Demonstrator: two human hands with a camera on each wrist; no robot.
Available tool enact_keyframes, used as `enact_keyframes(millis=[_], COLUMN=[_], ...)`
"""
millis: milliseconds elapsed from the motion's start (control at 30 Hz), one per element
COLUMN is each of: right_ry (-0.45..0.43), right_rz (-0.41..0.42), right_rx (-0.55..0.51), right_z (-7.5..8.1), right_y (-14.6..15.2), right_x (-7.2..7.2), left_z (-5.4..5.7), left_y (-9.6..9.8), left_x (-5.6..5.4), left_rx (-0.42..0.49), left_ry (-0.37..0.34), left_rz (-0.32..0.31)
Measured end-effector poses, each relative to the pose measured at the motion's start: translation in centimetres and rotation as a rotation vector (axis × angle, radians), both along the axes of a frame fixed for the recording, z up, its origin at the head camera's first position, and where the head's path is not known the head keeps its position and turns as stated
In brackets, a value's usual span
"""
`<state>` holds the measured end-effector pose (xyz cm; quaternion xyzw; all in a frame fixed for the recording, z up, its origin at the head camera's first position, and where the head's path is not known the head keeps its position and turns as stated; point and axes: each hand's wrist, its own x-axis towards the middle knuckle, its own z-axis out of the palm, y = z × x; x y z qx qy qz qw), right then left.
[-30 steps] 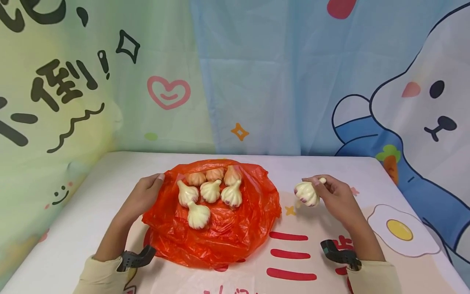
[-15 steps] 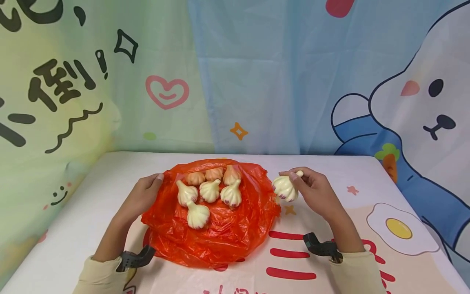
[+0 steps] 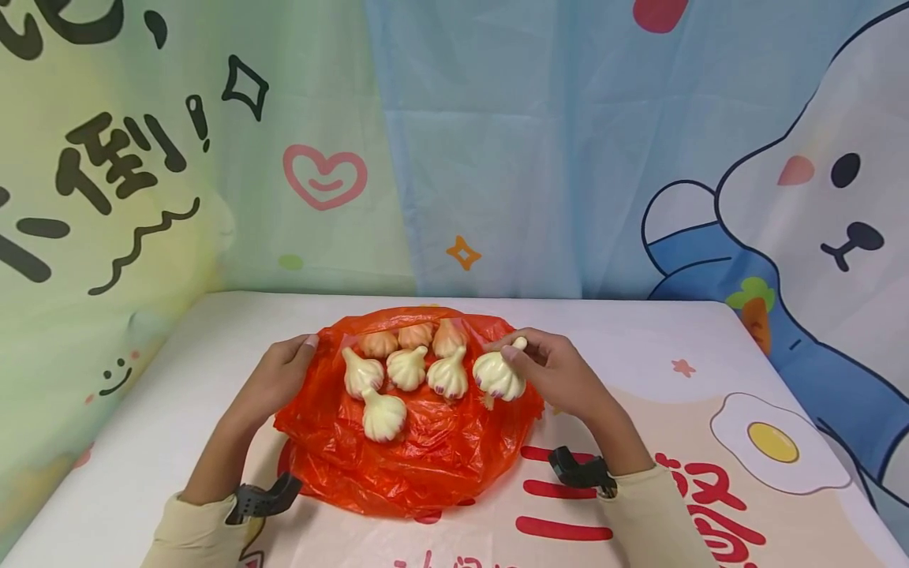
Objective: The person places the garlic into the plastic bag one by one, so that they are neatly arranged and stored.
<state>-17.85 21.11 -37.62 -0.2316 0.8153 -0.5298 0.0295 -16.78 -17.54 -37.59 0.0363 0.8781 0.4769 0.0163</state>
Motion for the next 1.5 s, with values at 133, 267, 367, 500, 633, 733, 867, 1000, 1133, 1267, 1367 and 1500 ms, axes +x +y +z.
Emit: enact_keyframes(millis=[133, 267, 367, 500, 633, 733, 867, 1000, 1133, 1267, 1367, 1500], right_ry=[-0.027, -0.045, -0.061, -0.080, -0.061, -0.049, -0.080, -0.121, -0.139, -0.148, -0.172, -0.184], right_rz=[0.032, 0.067, 0.096, 0.149, 0.203, 0.220, 0.254, 0.288, 0.291, 0.289, 0.286, 0.283], right_rx=[0.007, 0.010, 0.008, -0.005, -0.008, 0.024, 0.050, 0.050, 0.066, 0.071, 0.074, 0.093], right_z=[-0.1, -0.4, -0.5, -0.7, -1.2, -1.7, -2.4, -2.8, -3.1, -2.8, -2.9, -3.3], right_y=[-0.8, -1.8, -2.5, -3.5, -4.5, -5.2, -6.0, -6.7, -7.2, -7.6, -7.8, -8.0], right_x=[-0.3, -0.6, -0.7, -1.0, -1.3, -1.5, -1.6, -1.6, -1.6, -1.2, -1.1, -1.3], left_z=[0.0, 0.0, 0.1, 0.2, 0.3, 0.3, 0.3, 0.3, 0.3, 0.3, 0.3, 0.3], left_y=[0.0, 0.1, 0.2, 0.2, 0.3, 0.3, 0.2, 0.1, 0.1, 0.3, 0.3, 0.4], left_x=[0.0, 0.0, 0.0, 0.1, 0.2, 0.2, 0.2, 0.2, 0.1, 0.2, 0.2, 0.1], left_rx=[-0.005, -0.006, -0.007, -0.005, -0.007, -0.009, -0.006, -0.005, -0.003, 0.004, -0.005, -0.019], left_ry=[0.001, -0.004, -0.006, -0.013, -0.014, -0.009, -0.008, 0.001, 0.001, -0.013, -0.013, -0.014], left_rz=[0.002, 0.003, 0.001, 0.002, 0.005, 0.004, 0.006, 0.008, 0.007, 0.009, 0.010, 0.012])
